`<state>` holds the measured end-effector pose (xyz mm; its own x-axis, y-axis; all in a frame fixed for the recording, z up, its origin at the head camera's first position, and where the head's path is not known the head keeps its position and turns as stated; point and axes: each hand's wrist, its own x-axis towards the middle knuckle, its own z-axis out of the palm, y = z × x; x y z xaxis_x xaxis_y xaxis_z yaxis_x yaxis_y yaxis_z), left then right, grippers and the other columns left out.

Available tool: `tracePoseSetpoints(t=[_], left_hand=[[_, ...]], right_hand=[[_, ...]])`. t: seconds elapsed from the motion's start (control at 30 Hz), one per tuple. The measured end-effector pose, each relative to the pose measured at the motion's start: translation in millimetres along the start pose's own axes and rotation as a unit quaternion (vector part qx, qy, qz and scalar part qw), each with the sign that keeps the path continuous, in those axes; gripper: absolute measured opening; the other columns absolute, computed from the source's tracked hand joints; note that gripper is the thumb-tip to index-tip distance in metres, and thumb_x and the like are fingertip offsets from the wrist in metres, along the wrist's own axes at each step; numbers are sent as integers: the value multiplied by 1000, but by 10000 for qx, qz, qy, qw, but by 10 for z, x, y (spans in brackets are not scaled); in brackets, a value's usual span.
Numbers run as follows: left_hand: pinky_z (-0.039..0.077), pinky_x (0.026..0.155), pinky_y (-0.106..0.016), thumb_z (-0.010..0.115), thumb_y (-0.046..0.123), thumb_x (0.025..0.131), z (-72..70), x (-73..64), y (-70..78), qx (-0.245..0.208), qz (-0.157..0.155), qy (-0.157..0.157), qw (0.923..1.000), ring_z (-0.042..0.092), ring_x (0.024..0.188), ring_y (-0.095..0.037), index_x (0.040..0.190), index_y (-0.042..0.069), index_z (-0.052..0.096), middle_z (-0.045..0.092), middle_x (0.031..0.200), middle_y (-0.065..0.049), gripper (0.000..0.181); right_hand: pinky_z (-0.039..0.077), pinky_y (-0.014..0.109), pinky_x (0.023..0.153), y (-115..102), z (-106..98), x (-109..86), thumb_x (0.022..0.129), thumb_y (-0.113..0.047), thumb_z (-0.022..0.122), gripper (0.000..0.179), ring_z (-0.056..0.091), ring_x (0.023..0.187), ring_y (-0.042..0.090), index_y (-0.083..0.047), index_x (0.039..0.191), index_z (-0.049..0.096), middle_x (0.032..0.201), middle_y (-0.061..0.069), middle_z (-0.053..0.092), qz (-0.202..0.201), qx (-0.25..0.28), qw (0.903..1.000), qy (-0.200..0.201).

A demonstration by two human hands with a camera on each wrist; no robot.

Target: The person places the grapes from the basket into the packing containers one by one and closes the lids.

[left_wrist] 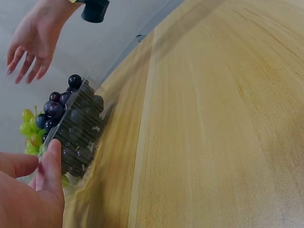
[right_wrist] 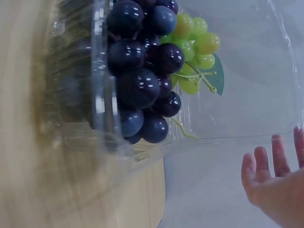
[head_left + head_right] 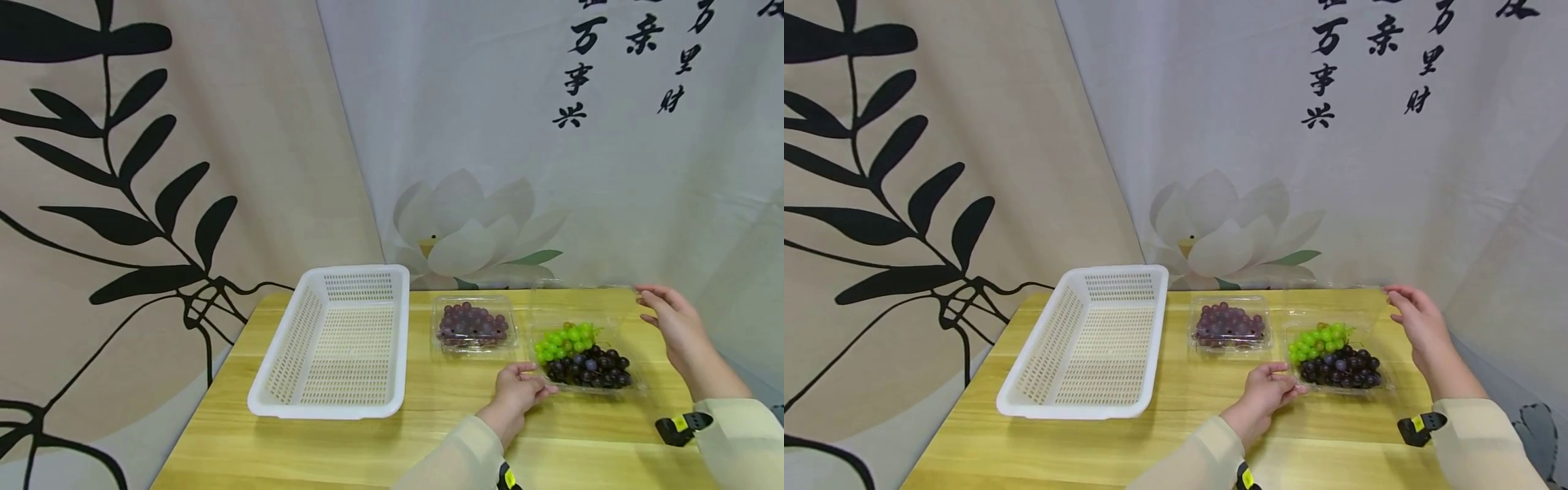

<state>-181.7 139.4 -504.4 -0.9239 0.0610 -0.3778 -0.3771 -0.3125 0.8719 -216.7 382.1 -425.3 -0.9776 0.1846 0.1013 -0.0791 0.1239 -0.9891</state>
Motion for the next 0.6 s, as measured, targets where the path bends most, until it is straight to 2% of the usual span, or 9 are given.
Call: tracePoseSetpoints(t=[0.13,0.27,0.37,0.6], left_hand=[[49,50,-14,59,-14,83,-3,3,-3,33,-2,-12,10000,71,75,-33,99,1,55,58,77,-12,23],[48,50,-14,59,-13,83,-7,-2,-2,28,-42,-22,10000,71,75,-32,100,1,55,56,77,-11,22],[48,50,-14,59,-13,83,-14,-10,2,20,-83,-22,10000,71,74,-31,100,1,55,56,80,-13,23],[48,50,-13,60,-12,83,-23,-18,17,18,-131,-74,9999,71,74,-29,101,2,56,55,77,-9,23]], right_hand=[[44,7,68,32,-19,-93,97,-39,47,28,48,92,-8,-19,114,54,107,-22,50,-63,-136,9999,-25],[43,7,71,87,-26,-194,99,-42,41,28,45,95,-10,-23,114,54,107,-27,48,-92,-740,9972,-16],[42,7,71,144,-18,-288,100,-41,37,26,43,94,-12,-26,112,54,107,-29,46,-99,-984,9951,44],[44,7,69,356,-19,-436,100,-36,42,18,46,92,-10,-21,109,50,107,-25,47,1,-483,9987,159]])
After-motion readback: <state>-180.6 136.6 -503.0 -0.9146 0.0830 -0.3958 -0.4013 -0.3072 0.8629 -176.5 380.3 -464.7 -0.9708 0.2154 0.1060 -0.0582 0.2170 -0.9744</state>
